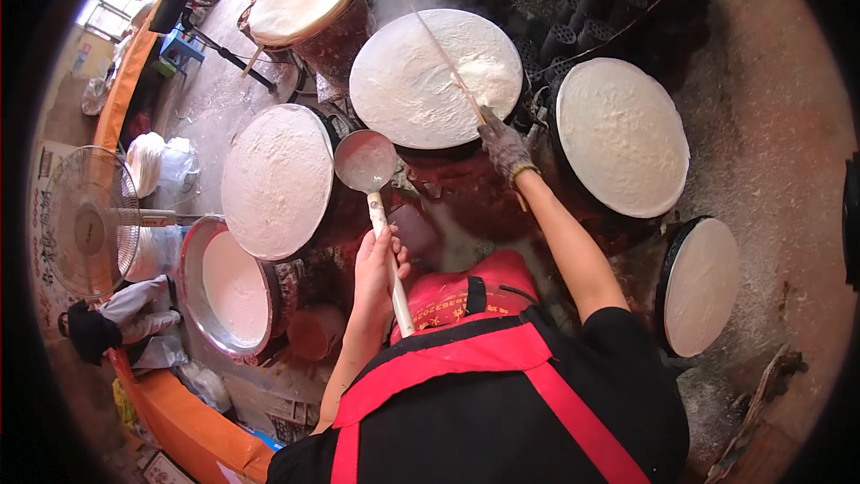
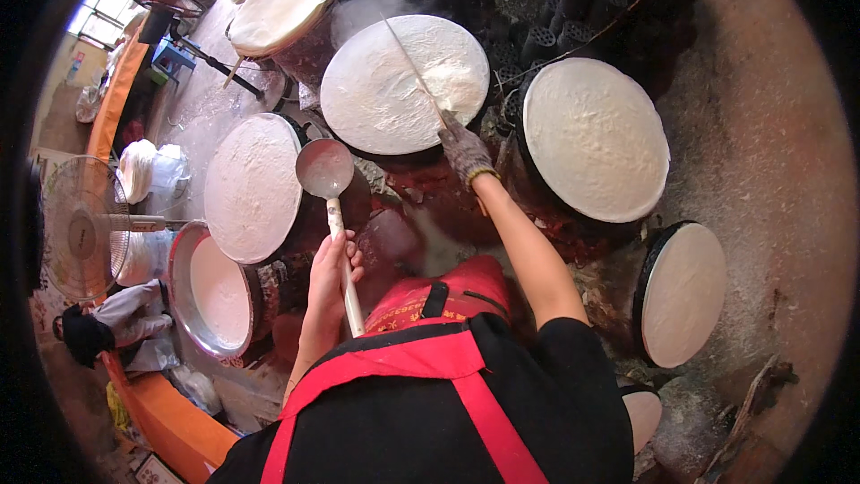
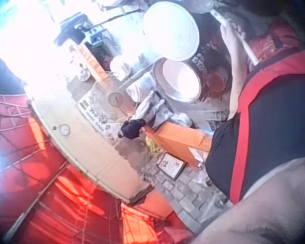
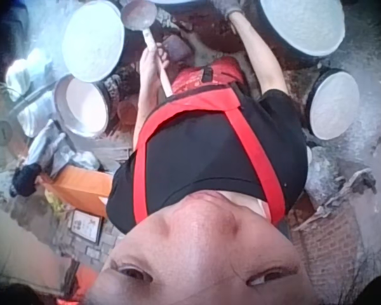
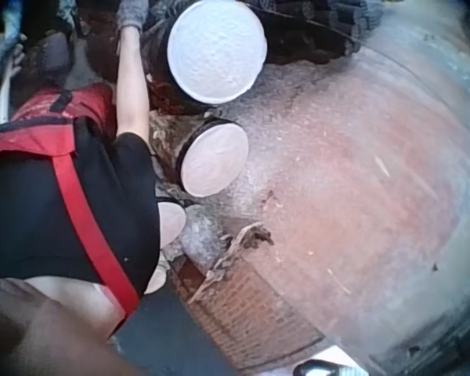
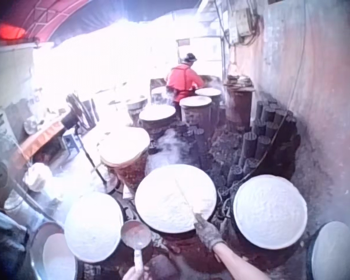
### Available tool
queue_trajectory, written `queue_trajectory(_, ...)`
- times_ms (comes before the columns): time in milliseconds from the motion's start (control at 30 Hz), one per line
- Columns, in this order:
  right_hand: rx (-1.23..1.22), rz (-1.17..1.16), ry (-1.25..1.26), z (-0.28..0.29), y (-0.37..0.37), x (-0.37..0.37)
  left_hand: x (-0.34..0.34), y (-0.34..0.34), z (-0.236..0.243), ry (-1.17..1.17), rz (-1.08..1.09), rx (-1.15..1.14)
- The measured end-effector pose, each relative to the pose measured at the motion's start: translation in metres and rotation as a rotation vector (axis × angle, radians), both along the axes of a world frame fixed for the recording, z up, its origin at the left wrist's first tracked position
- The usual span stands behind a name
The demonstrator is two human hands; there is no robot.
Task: Using a ladle and a long stick to spread batter onto several heated circular plates and then peeling the cooked thin wraps off.
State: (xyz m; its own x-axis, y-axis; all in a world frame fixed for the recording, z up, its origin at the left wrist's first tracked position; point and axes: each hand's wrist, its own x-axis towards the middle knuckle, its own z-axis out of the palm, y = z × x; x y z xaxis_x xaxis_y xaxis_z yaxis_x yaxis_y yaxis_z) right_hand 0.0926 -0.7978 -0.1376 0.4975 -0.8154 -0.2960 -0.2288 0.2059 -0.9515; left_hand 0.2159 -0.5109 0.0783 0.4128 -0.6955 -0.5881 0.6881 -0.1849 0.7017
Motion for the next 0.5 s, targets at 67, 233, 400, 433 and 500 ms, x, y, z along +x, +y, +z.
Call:
queue_trajectory(67, -0.342, -0.146, 0.081, 0.062, 0.023, -0.035, 0.005, -0.001, 0.001, -0.028, -0.016, 0.013)
queue_trajectory(233, -0.559, -0.419, 0.196, 0.033, 0.065, -0.007, 0.016, -0.006, 0.003, 0.045, -0.098, -0.013)
queue_trajectory(400, -0.246, -0.235, -0.063, 0.077, 0.077, 0.032, 0.028, -0.008, 0.001, 0.129, -0.163, -0.008)
queue_trajectory(433, -0.159, -0.212, -0.232, 0.068, 0.071, 0.022, 0.029, -0.008, 0.003, 0.128, -0.153, 0.006)
queue_trajectory(500, -0.267, -0.499, -0.05, 0.071, 0.081, 0.002, 0.035, -0.002, 0.001, 0.141, -0.127, 0.004)
